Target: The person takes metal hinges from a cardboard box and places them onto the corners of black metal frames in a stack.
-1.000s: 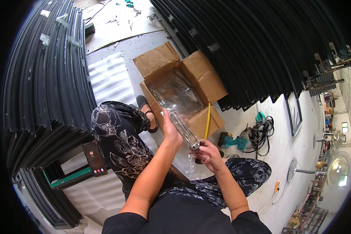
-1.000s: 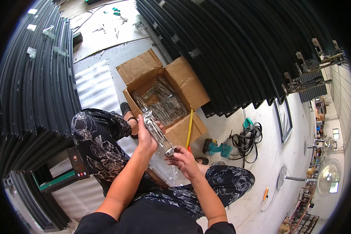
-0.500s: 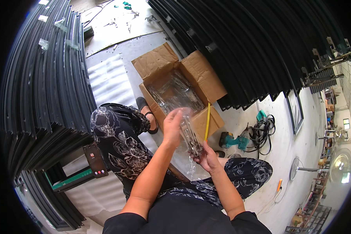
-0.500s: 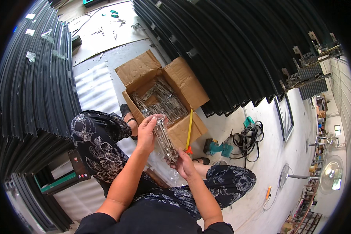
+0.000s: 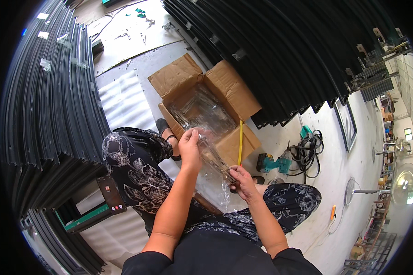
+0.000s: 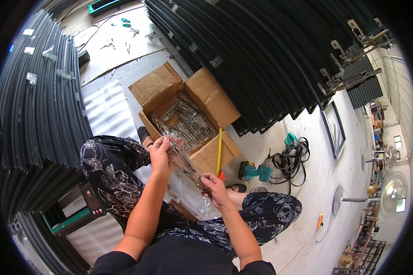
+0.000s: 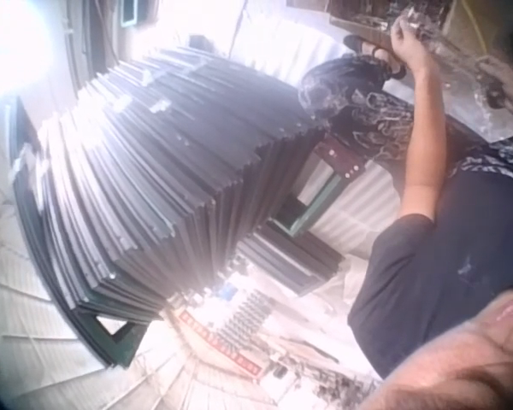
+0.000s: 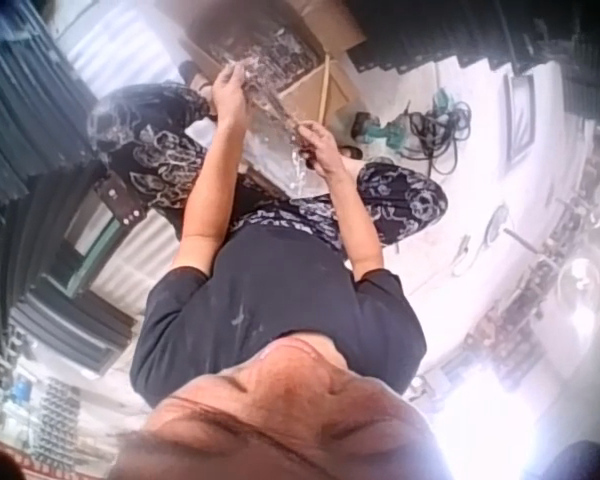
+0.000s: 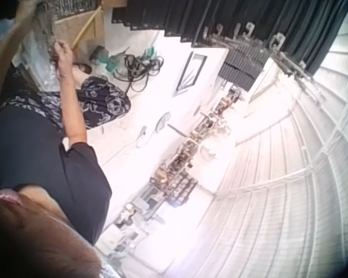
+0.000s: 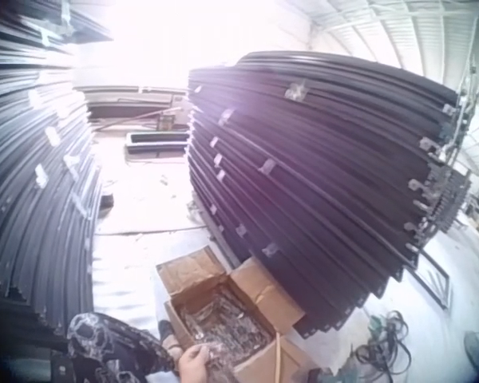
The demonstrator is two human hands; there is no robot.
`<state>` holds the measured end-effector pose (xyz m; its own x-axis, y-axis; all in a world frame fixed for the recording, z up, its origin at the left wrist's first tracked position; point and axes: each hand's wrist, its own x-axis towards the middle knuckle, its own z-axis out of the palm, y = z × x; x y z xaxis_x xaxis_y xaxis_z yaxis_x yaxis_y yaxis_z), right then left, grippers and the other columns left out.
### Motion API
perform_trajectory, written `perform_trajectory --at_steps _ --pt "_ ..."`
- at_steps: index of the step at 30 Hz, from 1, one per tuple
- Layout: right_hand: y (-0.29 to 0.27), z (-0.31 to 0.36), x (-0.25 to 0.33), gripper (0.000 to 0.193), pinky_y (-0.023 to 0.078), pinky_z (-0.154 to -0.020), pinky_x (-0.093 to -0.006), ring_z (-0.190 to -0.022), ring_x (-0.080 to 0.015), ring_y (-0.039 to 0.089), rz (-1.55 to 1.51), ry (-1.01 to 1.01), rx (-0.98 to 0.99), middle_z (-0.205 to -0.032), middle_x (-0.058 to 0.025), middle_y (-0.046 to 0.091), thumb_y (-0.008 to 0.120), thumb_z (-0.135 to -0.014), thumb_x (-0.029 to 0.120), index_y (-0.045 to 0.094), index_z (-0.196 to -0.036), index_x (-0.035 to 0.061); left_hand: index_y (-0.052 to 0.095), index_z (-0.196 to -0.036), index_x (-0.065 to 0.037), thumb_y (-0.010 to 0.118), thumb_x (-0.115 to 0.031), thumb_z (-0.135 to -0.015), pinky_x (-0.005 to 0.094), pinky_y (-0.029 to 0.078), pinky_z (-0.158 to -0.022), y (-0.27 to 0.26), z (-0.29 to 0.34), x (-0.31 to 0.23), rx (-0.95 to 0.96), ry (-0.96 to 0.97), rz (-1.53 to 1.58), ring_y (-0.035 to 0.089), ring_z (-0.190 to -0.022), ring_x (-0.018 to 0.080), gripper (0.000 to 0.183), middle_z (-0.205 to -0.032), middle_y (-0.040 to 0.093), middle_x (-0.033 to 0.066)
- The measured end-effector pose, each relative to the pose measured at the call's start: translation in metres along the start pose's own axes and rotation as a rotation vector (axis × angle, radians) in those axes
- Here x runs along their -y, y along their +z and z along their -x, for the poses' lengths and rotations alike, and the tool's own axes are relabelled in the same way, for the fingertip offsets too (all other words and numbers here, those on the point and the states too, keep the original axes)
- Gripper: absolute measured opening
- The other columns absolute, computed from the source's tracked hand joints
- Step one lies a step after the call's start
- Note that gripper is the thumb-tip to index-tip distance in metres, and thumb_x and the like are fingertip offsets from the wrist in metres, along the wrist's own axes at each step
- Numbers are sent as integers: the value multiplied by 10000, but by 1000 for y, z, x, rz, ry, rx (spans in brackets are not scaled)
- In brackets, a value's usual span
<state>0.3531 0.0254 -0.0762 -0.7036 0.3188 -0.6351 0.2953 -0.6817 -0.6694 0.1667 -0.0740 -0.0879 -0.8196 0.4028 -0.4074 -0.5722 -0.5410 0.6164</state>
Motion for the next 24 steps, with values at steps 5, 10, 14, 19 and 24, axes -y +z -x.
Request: perform_trajectory --at_steps 5,10,14,19,24 --pt "6 5 4 271 353 -477 -184 -594 -58 498 146 5 62 -802 12 574 662 -828 211 574 -1042 70 526 -948 16 449 -149 -942 371 549 -702 -8 -3 7 -11 -108 -15 634 -795 269 183 -884 614 150" --pt "7 2 -8 180 358 -499 -168 -604 -27 501 359 -144 -33 -730 43 585 654 -836 231 642 -913 69 612 -916 -2 530 -135 -889 261 439 -581 2 3 7 -213 509 -903 526 -626 121 159 -702 581 49" --pt "-2 0 -4 261 344 -484 -173 -599 -28 505 267 -79 81 -745 42 594 604 -871 301 633 -989 70 606 -892 -1 533 -62 -876 299 450 -618 18 15 -3 -169 908 -1136 568 -680 174 97 -761 602 95" --pt "-25 -7 -12 304 365 -510 -172 -651 -24 515 41 -6 150 -821 51 607 605 -867 341 618 -1052 99 604 -863 4 536 -74 -883 256 392 -555 27 26 -8 33 861 -1010 473 -568 122 106 -692 570 48" --pt "-44 -16 -25 312 409 -580 -190 -692 -49 537 24 52 183 -866 43 613 607 -872 285 593 -1114 89 589 -894 -12 521 -110 -913 211 350 -532 16 27 -3 169 150 -422 447 -594 54 121 -711 511 -25"
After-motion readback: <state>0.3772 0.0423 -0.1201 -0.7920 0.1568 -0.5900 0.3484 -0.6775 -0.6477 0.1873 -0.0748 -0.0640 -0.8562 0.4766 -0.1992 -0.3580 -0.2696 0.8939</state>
